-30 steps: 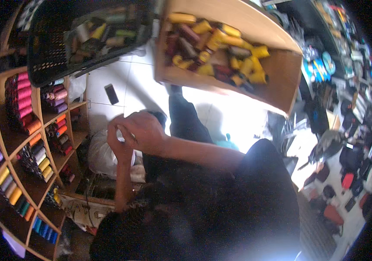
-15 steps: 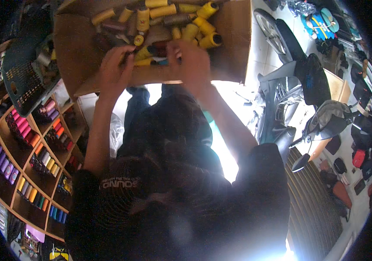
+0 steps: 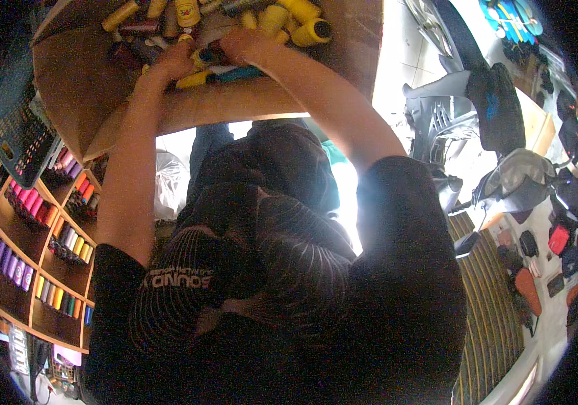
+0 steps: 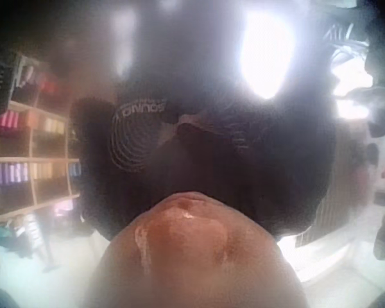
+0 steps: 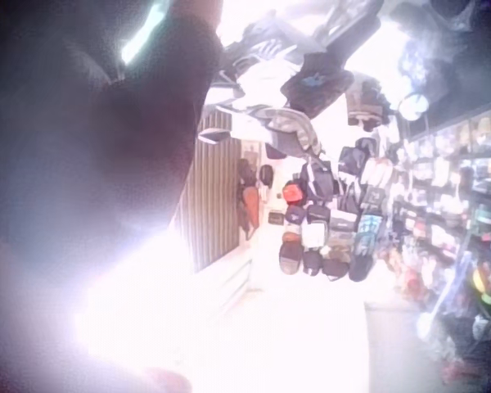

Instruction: The person sorts thread spools from a basket and a cardboard box, placing them onto wooden shelves by color. They handle spools individually and in small groups, arranging them in rows on multiple shelf levels.

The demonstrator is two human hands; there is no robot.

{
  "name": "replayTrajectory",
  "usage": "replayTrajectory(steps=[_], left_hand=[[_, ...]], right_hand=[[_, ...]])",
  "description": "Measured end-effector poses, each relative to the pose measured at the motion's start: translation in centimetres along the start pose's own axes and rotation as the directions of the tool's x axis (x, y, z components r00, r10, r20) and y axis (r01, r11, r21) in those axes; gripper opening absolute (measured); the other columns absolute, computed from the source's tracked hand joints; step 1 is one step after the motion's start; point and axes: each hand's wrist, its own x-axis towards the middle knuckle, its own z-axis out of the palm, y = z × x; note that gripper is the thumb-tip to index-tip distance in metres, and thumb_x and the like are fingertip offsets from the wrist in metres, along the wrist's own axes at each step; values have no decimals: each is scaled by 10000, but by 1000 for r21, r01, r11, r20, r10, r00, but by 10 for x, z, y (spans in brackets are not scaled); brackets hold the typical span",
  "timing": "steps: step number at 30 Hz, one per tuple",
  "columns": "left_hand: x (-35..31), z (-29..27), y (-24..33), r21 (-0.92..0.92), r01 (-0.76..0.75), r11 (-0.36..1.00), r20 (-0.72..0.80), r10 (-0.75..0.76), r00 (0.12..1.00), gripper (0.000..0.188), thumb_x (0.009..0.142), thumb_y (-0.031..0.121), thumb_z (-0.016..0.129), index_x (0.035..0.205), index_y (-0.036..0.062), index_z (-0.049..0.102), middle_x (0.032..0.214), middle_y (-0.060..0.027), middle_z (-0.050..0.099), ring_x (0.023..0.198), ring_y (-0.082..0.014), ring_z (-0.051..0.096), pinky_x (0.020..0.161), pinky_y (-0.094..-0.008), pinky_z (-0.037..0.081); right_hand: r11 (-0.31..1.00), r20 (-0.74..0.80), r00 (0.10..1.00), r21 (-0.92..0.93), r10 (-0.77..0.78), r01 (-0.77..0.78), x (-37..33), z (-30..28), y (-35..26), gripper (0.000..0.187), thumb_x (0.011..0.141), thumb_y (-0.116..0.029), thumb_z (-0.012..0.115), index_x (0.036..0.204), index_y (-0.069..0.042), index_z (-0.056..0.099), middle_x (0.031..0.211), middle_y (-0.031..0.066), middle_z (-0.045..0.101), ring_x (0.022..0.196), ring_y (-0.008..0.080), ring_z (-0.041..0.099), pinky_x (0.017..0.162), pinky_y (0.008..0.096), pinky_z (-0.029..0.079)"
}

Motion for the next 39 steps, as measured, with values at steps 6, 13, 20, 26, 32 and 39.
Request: replayTrajectory(steps=[6, 13, 20, 26, 32, 39], left_hand=[[-22, 1, -44, -130, 104, 986, -103, -117, 988, 525, 863, 134, 597, 1382, 117, 527, 1344, -211, 589, 1248, -392, 560, 1048, -464, 458], [-24, 14, -110, -26, 282, 959, -87, -284, 955, 521, 845, 191, 646, 1327, 29, 533, 1303, -231, 614, 1213, -402, 585, 1028, -481, 470], [-13, -7, -108, -159, 224, 961, 65, -216, 974, 545, 826, 191, 677, 1340, 68, 545, 1298, -216, 623, 1201, -372, 607, 1017, -452, 487], [-8, 9, -65, -19, 110, 994, -91, -111, 990, 446, 880, 181, 620, 1321, 125, 574, 1228, -196, 665, 1175, -346, 633, 987, -452, 510], [-1, 13, -44, 209, 128, 969, -11, -129, 992, 310, 950, 170, 535, 1230, 118, 658, 1193, -151, 694, 1143, -312, 662, 939, -493, 529], [10, 28, -44, 226, 163, 960, -69, -152, 986, 274, 934, 157, 565, 1154, 99, 718, 1188, -126, 705, 1116, -295, 681, 906, -491, 538]], right_hand=[[973, -159, 987, -229, -8, -29, 37, 65, -14, 545, 846, -193, 664, 1333, -3, 511, 1266, 190, 611, 1246, 334, 550, 1030, 427, 437], [973, -102, 994, -223, 42, -64, 62, 51, -11, 719, 745, -305, 801, 1330, -28, 487, 1206, 177, 629, 1221, 315, 572, 1030, 470, 413], [970, -4, 1000, -243, 11, -12, 74, 47, -6, 535, 663, -311, 872, 1106, -76, 688, 1168, 178, 675, 1082, 326, 664, 909, 461, 539], [981, 47, 998, -191, -30, 38, 52, 29, -7, 349, 688, -284, 803, 953, -66, 740, 945, 180, 736, 919, 321, 722, 815, 445, 580], [996, -26, 998, -79, -53, 51, 48, 36, 2, 319, 712, -301, 753, 970, -114, 742, 967, 179, 730, 918, 352, 711, 823, 467, 569], [957, -88, 994, 287, 64, -37, 1, 14, 9, 435, 665, -338, 830, 1032, -124, 732, 940, 151, 733, 918, 334, 702, 847, 415, 559]])
